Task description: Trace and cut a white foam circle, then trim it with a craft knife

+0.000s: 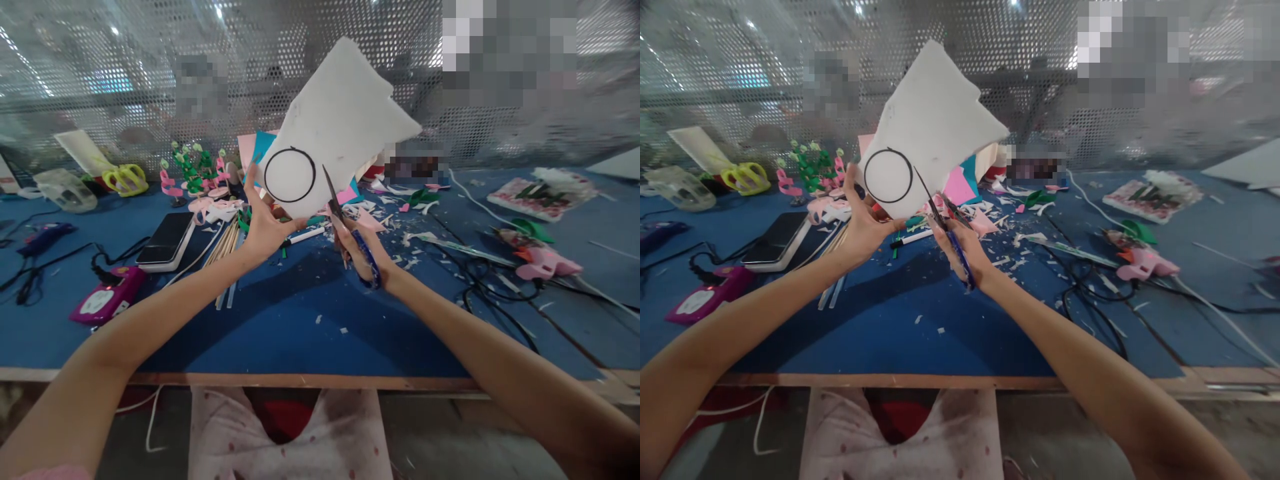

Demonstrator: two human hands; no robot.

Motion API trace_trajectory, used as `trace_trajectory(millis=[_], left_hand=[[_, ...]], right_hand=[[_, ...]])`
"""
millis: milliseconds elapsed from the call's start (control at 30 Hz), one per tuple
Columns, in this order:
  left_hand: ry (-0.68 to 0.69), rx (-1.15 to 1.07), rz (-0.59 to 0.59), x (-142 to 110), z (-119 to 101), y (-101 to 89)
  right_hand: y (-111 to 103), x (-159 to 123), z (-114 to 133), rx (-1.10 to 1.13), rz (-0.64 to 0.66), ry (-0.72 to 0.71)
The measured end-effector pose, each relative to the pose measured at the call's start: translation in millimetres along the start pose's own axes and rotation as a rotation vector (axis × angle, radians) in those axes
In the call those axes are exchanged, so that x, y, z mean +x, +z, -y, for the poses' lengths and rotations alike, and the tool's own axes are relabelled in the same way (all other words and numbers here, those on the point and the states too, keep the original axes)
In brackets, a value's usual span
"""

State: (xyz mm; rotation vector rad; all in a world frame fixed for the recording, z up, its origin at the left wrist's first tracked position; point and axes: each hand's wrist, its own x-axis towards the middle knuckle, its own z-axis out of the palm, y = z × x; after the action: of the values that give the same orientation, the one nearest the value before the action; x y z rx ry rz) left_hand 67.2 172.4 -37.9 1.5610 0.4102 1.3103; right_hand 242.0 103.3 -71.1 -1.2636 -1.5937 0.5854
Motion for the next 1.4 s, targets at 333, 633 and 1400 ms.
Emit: trace_trajectory(millis=[333, 633, 1400], left_hand=[[-0.015, 0.017, -0.065, -9, -8, 10.1], [-0.006, 0.027, -0.087, -9, -5, 8.6], [-0.057, 0.04, -0.051, 2, -1, 0.2]], right_hand=[[-1, -1, 10, -0.236, -0.105, -0.126], [-3, 1, 14, -0.265, -0.128, -0.146], [-3, -1, 2, -0.011, -0.034, 0.0]])
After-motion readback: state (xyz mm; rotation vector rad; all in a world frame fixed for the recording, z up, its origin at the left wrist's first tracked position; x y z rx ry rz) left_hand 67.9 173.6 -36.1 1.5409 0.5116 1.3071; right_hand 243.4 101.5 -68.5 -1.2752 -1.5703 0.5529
